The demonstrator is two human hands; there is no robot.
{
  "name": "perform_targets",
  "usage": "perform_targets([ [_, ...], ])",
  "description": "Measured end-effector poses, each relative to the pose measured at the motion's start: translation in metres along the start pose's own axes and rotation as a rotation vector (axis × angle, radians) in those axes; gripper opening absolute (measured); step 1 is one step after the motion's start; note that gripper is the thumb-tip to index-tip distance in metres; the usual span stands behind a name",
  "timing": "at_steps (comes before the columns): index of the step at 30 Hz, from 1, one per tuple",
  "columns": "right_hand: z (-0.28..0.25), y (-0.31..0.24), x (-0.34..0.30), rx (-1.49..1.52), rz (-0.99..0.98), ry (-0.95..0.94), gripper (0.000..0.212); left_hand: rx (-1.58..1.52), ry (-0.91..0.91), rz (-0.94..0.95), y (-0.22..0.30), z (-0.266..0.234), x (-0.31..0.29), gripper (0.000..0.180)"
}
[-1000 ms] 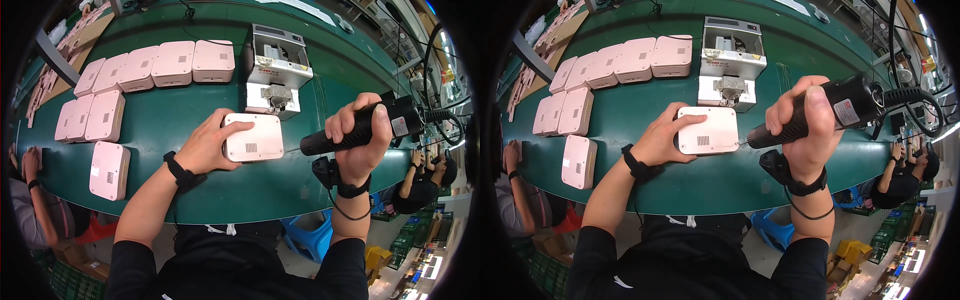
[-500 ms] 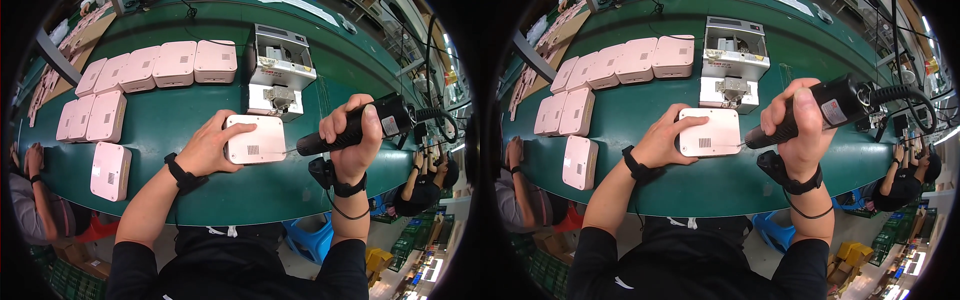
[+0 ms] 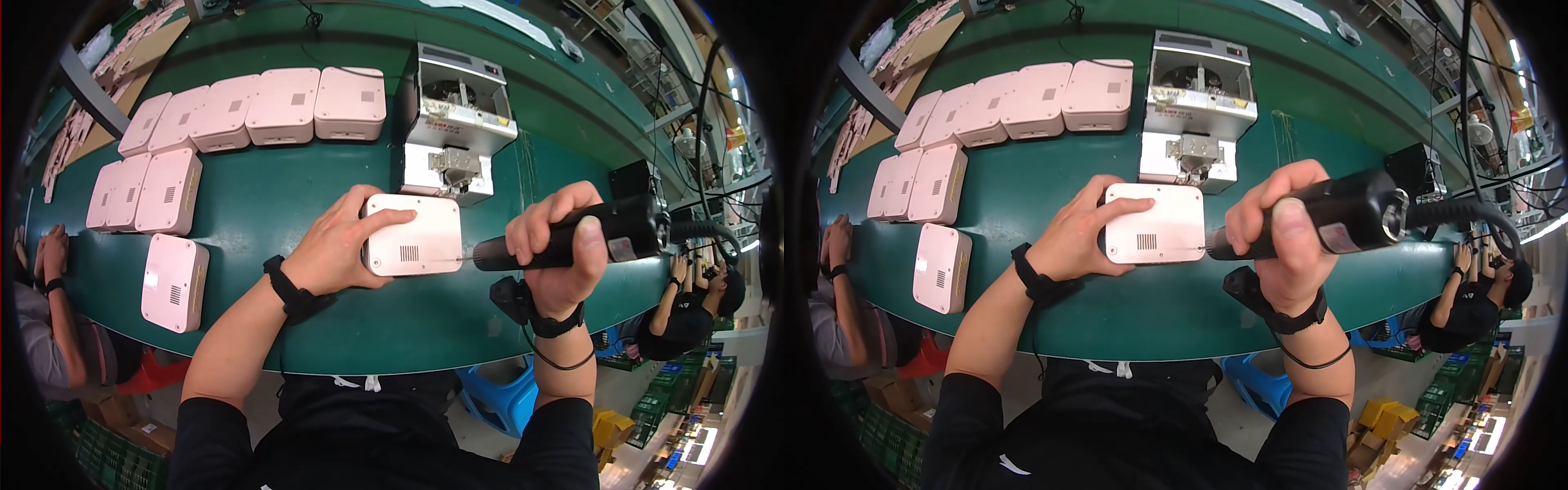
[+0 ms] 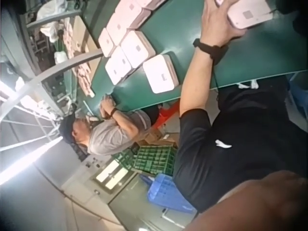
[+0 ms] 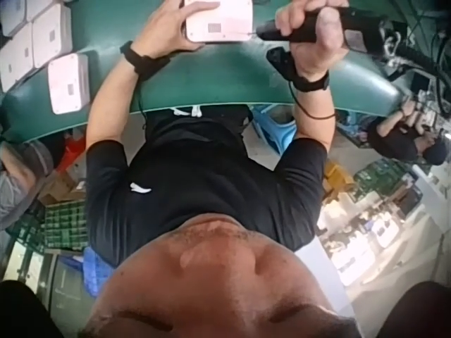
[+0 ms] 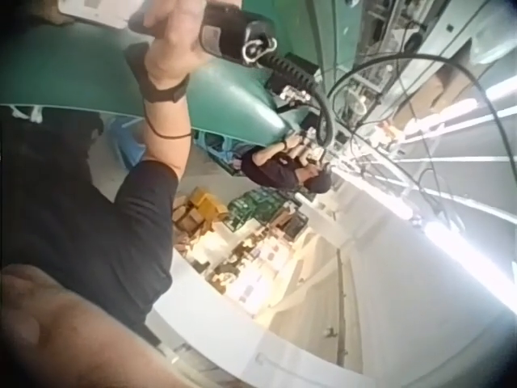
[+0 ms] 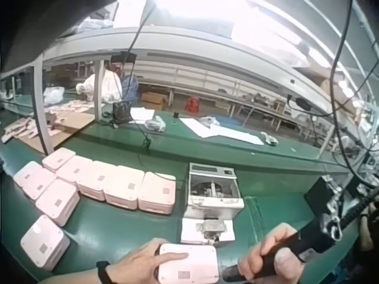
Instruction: Using an electric screwdriver to fasten screws into pink plastic electronic housings on an assembly line.
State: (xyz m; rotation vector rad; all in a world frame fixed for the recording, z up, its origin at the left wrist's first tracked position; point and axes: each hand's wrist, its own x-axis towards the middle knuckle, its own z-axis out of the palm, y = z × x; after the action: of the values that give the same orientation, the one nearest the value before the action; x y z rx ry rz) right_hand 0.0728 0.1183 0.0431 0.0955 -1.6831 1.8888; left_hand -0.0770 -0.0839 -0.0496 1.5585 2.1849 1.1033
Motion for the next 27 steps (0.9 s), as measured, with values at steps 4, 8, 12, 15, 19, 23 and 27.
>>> perform_targets([
  [4,0.009,-0.012,0.019,0.004,0.025,0.114,0.033,-0.011,-0.001,0.004,0.000,0.003,-0.004,0.077],
  [8,0.014,-0.018,0.062,0.036,-0.180,0.181,0.032,-0.003,-0.033,-0.007,0.004,0.000,-0.002,0.077],
  [12,0.019,0.001,0.079,-0.164,-0.157,0.236,0.033,0.004,-0.035,-0.019,0.005,0.001,-0.005,0.078],
  [15,0.018,-0.001,0.077,-0.166,-0.047,0.256,0.036,0.008,-0.022,-0.006,0.004,0.001,-0.004,0.078],
  [19,0.027,-0.012,0.044,-0.002,0.039,0.159,0.038,-0.009,-0.004,0.014,-0.001,-0.001,-0.003,0.076],
  [23,0.036,-0.019,0.017,0.130,0.028,0.064,0.040,-0.011,0.004,0.024,-0.008,0.001,-0.001,0.076],
  [27,0.036,-0.022,0.008,0.095,0.018,-0.038,0.044,-0.016,-0.010,0.010,-0.005,0.004,-0.006,0.076],
])
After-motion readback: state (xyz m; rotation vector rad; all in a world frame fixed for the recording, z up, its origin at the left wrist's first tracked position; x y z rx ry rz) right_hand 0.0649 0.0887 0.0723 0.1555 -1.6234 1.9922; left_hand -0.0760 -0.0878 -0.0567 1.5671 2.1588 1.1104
